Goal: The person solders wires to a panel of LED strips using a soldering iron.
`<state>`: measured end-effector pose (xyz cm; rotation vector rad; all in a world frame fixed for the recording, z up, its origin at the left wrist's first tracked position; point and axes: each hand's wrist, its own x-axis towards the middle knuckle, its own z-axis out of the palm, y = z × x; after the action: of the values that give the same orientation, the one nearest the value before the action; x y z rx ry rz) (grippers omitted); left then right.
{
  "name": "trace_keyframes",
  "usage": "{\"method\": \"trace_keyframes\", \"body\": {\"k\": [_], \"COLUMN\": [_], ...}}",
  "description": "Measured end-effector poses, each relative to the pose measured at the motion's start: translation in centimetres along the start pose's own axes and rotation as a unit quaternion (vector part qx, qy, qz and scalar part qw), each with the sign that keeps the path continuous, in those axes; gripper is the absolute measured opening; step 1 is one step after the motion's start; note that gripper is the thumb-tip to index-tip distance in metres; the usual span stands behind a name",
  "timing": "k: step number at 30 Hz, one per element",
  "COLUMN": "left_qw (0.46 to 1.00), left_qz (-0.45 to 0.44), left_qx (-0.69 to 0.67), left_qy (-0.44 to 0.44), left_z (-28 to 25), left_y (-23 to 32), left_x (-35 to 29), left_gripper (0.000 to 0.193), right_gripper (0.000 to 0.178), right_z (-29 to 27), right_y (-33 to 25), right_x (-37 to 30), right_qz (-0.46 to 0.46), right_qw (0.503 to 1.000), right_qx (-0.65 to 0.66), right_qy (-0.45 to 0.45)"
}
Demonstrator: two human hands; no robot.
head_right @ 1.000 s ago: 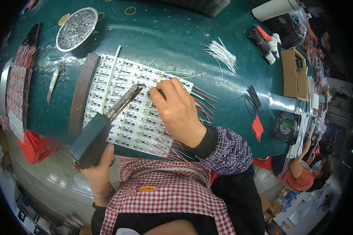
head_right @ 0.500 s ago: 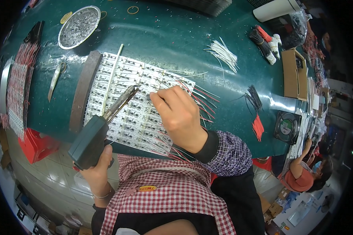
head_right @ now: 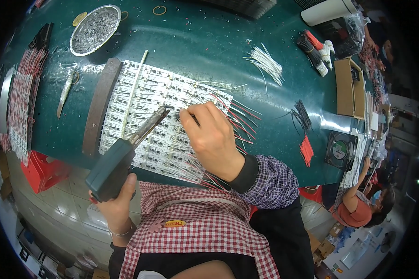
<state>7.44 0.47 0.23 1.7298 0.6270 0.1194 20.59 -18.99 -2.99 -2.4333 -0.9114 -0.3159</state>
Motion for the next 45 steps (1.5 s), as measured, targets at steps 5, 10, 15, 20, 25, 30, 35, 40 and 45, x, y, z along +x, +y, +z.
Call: {"method": "trace_keyframes", "body": {"k": [5, 10, 15, 20, 25, 30, 35, 40, 45], "left_qw": [1.000, 1.000, 0.997, 0.993, 1.000, 1.000, 1.000, 1.000, 1.000], "left_qz": [0.004, 0.011, 0.052, 0.073, 0.016, -0.007, -0.007, -0.004, 0.021], "left_qx": [-0.009, 0.008, 0.061, 0.098, 0.014, -0.002, -0.001, -0.002, 0.013], "left_qy": [-0.013, -0.014, -0.001, 0.003, 0.016, 0.011, 0.017, 0.016, 0.019], "left_z": [0.2, 0.2, 0.3, 0.0, -0.1, -0.2, -0.4, -0.4, -0.2], "left_y": [0.3, -0.1, -0.4, -0.7, -0.3, 0.1, -0.2, -0.3, -0.5], "left_x": [0.3, 0.2, 0.1, -0.2, -0.3, -0.4, -0.6, -0.6, -0.5], "left_gripper": [0.022, 0.021, 0.020, 0.020, 0.024, 0.025, 0.024, 0.023, 0.020], "right_gripper": [0.030, 0.031, 0.030, 0.030, 0.029, 0.030, 0.032, 0.029, 0.030], "right_z": [-0.2, 0.0, -0.1, 0.0, -0.1, -0.2, -0.1, 0.1, 0.1], "right_y": [0.0, 0.1, -0.3, -0.4, -0.4, -0.4, -0.6, -0.1, -0.2], "right_x": [-0.1, -0.1, 0.1, 0.2, 0.1, 0.2, 0.0, -0.2, 0.0], "right_qz": [-0.004, -0.015, -0.014, -0.014, -0.016, -0.013, -0.017, -0.025, -0.026], "right_qw": [1.000, 0.999, 0.999, 0.999, 0.999, 0.999, 1.000, 0.999, 0.999], "right_qx": [-0.009, -0.018, -0.032, -0.034, -0.037, -0.033, -0.011, -0.023, -0.020], "right_qy": [-0.017, -0.031, -0.027, -0.025, -0.026, -0.027, 0.000, -0.008, -0.021]}}
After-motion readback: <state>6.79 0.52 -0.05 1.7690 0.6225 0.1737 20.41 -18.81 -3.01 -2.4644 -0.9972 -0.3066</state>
